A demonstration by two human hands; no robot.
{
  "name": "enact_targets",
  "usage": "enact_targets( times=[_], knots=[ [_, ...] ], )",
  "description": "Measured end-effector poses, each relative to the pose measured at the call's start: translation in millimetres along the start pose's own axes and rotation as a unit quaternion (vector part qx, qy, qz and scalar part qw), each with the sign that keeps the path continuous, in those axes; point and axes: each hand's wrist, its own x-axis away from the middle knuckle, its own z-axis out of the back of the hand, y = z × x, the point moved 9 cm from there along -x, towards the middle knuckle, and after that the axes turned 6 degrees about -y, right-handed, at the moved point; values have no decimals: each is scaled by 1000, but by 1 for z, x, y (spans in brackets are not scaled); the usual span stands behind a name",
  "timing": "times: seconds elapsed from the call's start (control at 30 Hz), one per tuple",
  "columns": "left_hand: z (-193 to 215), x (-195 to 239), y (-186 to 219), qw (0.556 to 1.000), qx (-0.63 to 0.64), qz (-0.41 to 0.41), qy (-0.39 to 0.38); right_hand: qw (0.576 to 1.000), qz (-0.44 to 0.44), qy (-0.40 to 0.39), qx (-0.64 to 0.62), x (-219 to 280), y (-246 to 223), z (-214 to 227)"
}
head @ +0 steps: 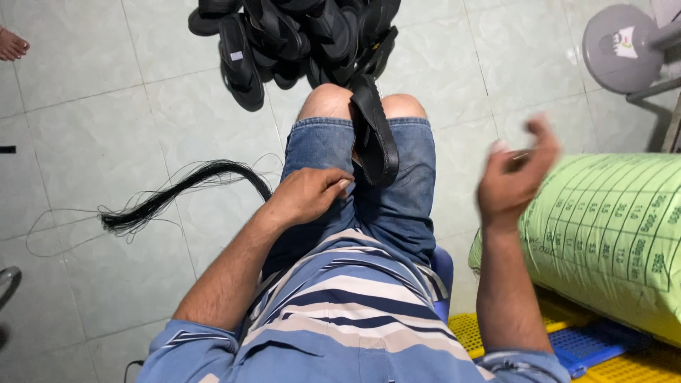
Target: The person sits on a blue stool and sews a black slipper using a needle and black thread. They hold the slipper on their lap and repeatedly push the needle through the sole and strap, pulling the thread tight. A pile of similar black slippers is visible on the floor nearby.
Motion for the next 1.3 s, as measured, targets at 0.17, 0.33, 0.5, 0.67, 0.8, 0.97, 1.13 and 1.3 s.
enact_targets(
  times=[0.17, 0.33, 0.5, 0.67, 0.8, 0.97, 1.13, 1.3],
  knots=[
    [-1, 3, 4, 995, 57, -75, 13, 946, 72, -314, -36, 30, -56, -66],
    [13, 26, 43, 932, 269, -245, 11, 930, -1, -342, -134, 43, -26, -95],
    [12, 20, 49, 717, 608, -337, -48, 889, -69, -364, -267, 45, -26, -93],
    [13, -5, 35, 950, 185, -219, 122, 881, -101, -395, -240, 44, -28, -89],
    [7, -16, 34, 959, 46, -240, 145, 888, -84, -387, -233, 41, -28, -89],
    [0, -28, 13, 952, -24, -258, 164, 905, -47, -386, -171, 39, -31, -92],
    [3, -2, 35, 945, -43, -233, 226, 892, -45, -442, -80, 29, -61, -72],
    [-19, -13, 27, 957, 122, -224, 137, 873, 37, -483, -52, 14, -108, -69]
  ],
)
